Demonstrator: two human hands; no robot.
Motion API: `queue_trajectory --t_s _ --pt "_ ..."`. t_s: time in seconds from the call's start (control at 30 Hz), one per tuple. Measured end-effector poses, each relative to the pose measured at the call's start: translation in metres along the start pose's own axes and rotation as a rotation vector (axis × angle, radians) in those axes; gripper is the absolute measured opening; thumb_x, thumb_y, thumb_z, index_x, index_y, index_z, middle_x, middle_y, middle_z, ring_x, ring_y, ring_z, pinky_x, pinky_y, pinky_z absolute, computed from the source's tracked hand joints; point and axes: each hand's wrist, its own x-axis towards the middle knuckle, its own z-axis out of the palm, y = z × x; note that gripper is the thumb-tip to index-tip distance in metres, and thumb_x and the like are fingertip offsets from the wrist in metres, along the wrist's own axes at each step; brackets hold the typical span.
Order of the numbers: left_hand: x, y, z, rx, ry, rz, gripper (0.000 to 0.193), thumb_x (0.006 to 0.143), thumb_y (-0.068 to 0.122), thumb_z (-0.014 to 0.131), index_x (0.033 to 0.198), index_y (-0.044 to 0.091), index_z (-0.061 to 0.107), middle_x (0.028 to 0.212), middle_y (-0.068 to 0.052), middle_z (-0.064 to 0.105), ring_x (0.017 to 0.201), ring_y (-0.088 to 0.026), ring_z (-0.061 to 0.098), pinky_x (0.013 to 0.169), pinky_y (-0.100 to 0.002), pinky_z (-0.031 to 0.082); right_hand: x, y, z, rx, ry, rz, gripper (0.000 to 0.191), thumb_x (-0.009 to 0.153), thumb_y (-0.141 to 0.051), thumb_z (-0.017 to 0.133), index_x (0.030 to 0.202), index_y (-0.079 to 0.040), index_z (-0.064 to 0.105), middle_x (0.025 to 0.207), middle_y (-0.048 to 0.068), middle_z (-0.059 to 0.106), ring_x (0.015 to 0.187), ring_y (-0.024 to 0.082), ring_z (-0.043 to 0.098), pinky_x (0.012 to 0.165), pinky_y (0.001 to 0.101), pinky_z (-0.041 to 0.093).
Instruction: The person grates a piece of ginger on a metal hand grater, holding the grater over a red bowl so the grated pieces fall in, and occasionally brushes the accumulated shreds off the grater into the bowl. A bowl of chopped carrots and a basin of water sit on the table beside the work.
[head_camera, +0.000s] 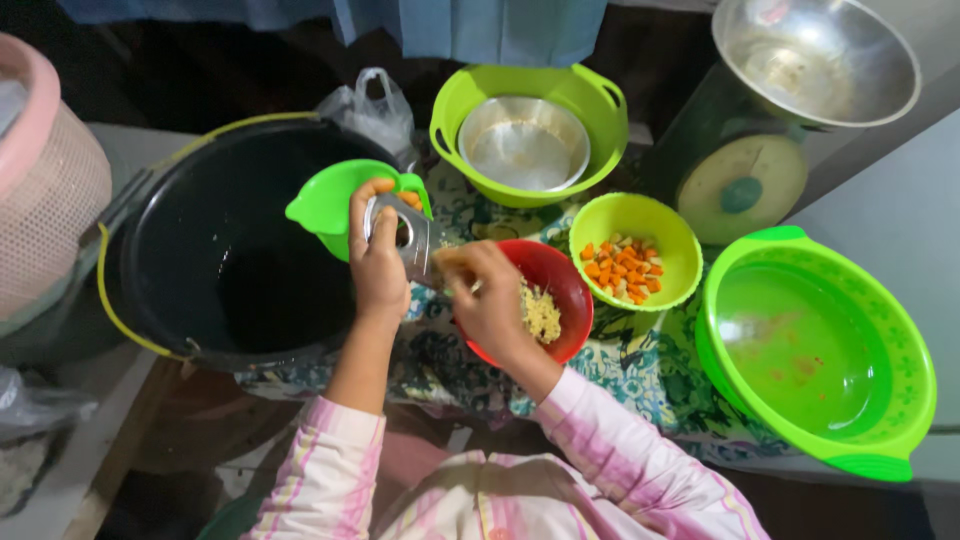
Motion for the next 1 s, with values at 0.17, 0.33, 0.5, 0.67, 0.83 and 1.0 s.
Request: queue_trajectory --t_s 0.17,0.33,0.5,0.67,0.83,1.0 --pt "0.001 -0.001 -0.003 -0.027 0.011 -0.042 0.028 0.104 0.006 0.045 0.131 0.006 0.053 0.110 -0.010 0.066 0.100 -0.017 0.063 0.093 -0.033 0.053 -0.009 0.044 -0.009 -0.046 0.099 0.152 0.011 0.088 -0.003 0.071 0.098 -0.001 0.076 0.084 0.010 0.071 0.069 0.016 0.067 0.065 0.0296 0.053" --pt "0.002 -0.002 -0.004 -0.007 0.012 -0.025 0.027 0.104 0.006 0.045 0.130 0.006 0.054 0.112 -0.010 0.066 0.101 -0.017 0.063 0.094 -0.032 0.053 -0.019 0.084 -0.042 -0.151 0.083 0.566 0.016 0.088 -0.008 0.072 0.100 -0.002 0.079 0.088 0.010 0.079 0.075 0.013 0.073 0.072 0.0292 0.057" --pt "0.001 0.001 -0.003 -0.014 0.020 -0.039 0.028 0.104 0.006 0.045 0.131 0.007 0.054 0.112 -0.010 0.065 0.101 -0.017 0.063 0.094 -0.033 0.053 -0.017 0.038 -0.014 -0.063 0.037 0.177 0.010 0.088 -0.006 0.073 0.096 -0.002 0.076 0.090 0.013 0.074 0.076 0.019 0.072 0.067 0.0312 0.056" --pt "0.000 0.006 -0.002 -0.018 0.009 -0.058 0.027 0.104 0.006 0.045 0.130 0.006 0.053 0.112 -0.011 0.066 0.102 -0.018 0.063 0.095 -0.034 0.053 -0.018 0.029 -0.011 -0.144 0.035 0.045 0.006 0.087 -0.003 0.071 0.093 0.000 0.072 0.091 0.016 0.071 0.076 0.028 0.070 0.065 0.0340 0.055" --pt "-0.002 0.004 -0.003 -0.014 0.004 -0.036 0.027 0.106 0.006 0.044 0.131 0.006 0.053 0.112 -0.012 0.066 0.103 -0.019 0.063 0.096 -0.034 0.053 -0.018 0.052 -0.035 -0.263 0.135 0.245 0.007 0.086 -0.001 0.073 0.092 -0.003 0.075 0.087 0.015 0.072 0.075 0.027 0.072 0.068 0.0349 0.056" --pt "-0.003 0.005 -0.003 0.004 -0.011 -0.029 0.028 0.106 0.006 0.042 0.132 0.007 0.052 0.113 -0.012 0.067 0.104 -0.019 0.064 0.098 -0.034 0.053 -0.018 0.031 -0.011 -0.095 0.050 0.039 0.011 0.087 0.002 0.071 0.097 -0.003 0.073 0.092 0.014 0.072 0.082 0.026 0.072 0.071 0.0341 0.056"
